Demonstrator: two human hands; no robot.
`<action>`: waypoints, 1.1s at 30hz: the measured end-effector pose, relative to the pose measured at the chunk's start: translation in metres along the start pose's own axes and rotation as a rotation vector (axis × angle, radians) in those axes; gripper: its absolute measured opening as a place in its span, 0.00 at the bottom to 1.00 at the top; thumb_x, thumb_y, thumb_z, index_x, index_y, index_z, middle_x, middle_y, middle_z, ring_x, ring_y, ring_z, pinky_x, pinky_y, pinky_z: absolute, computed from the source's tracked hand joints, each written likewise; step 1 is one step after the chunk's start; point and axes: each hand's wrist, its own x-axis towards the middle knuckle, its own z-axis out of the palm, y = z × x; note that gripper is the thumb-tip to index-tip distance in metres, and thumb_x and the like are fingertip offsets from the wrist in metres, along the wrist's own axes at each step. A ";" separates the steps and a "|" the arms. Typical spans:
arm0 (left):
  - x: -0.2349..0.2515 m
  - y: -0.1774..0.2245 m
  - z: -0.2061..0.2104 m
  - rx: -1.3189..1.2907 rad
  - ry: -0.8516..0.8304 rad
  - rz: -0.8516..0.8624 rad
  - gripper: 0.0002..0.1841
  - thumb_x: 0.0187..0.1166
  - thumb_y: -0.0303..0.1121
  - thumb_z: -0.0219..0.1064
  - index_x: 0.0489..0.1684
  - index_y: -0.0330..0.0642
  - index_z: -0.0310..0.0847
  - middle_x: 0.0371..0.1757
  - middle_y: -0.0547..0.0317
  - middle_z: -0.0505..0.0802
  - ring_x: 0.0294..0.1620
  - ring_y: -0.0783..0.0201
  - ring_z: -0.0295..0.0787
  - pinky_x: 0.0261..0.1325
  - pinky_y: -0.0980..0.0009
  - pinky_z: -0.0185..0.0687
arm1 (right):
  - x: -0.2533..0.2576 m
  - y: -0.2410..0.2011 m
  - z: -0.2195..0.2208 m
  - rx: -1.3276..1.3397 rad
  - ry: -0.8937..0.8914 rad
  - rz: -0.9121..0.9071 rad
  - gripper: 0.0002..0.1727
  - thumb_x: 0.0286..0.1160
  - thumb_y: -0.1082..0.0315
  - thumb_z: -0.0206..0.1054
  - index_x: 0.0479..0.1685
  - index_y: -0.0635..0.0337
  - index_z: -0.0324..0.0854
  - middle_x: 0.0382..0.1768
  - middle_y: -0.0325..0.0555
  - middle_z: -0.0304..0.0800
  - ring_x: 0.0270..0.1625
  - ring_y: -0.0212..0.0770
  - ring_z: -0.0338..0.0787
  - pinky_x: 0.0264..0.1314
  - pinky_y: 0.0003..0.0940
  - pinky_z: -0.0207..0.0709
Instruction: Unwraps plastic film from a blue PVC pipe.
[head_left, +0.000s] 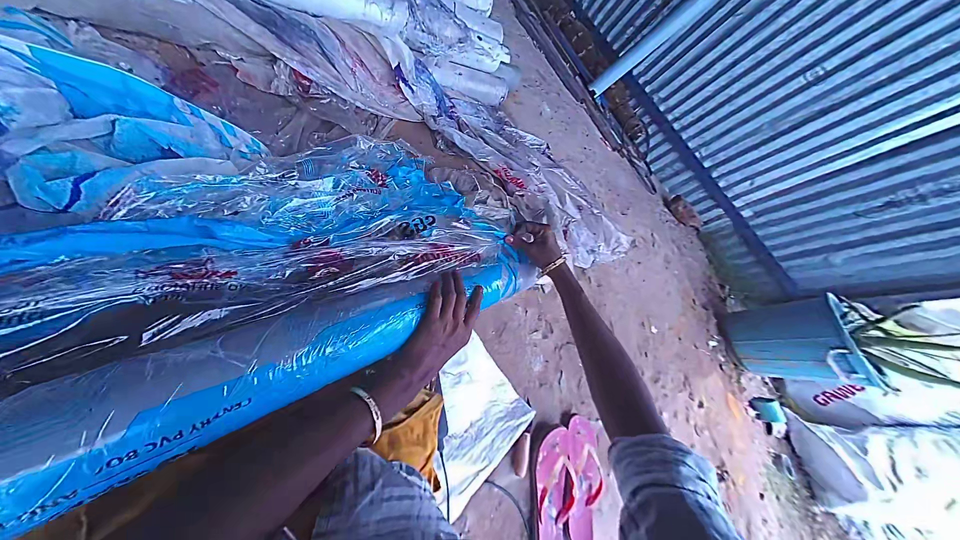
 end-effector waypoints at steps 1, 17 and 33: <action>-0.004 0.002 0.002 0.022 0.027 0.009 0.24 0.81 0.15 0.55 0.78 0.32 0.76 0.68 0.21 0.84 0.70 0.34 0.86 0.68 0.45 0.79 | 0.009 -0.002 0.001 -0.030 -0.017 -0.011 0.06 0.64 0.78 0.73 0.28 0.75 0.84 0.31 0.47 0.89 0.38 0.25 0.85 0.52 0.24 0.78; -0.034 0.008 -0.004 0.085 0.114 0.132 0.18 0.78 0.15 0.58 0.61 0.34 0.86 0.75 0.37 0.85 0.73 0.51 0.86 0.67 0.59 0.79 | 0.090 -0.025 -0.021 0.456 -0.321 0.453 0.12 0.75 0.67 0.63 0.54 0.55 0.72 0.41 0.35 0.91 0.43 0.33 0.92 0.46 0.33 0.88; 0.015 0.038 -0.008 -0.042 -0.208 -0.043 0.25 0.85 0.15 0.47 0.83 0.24 0.65 0.81 0.34 0.78 0.82 0.44 0.76 0.77 0.51 0.69 | -0.004 -0.026 0.001 0.236 -0.523 0.304 0.11 0.52 0.84 0.77 0.23 0.57 0.84 0.20 0.26 0.88 0.25 0.17 0.84 0.33 0.17 0.79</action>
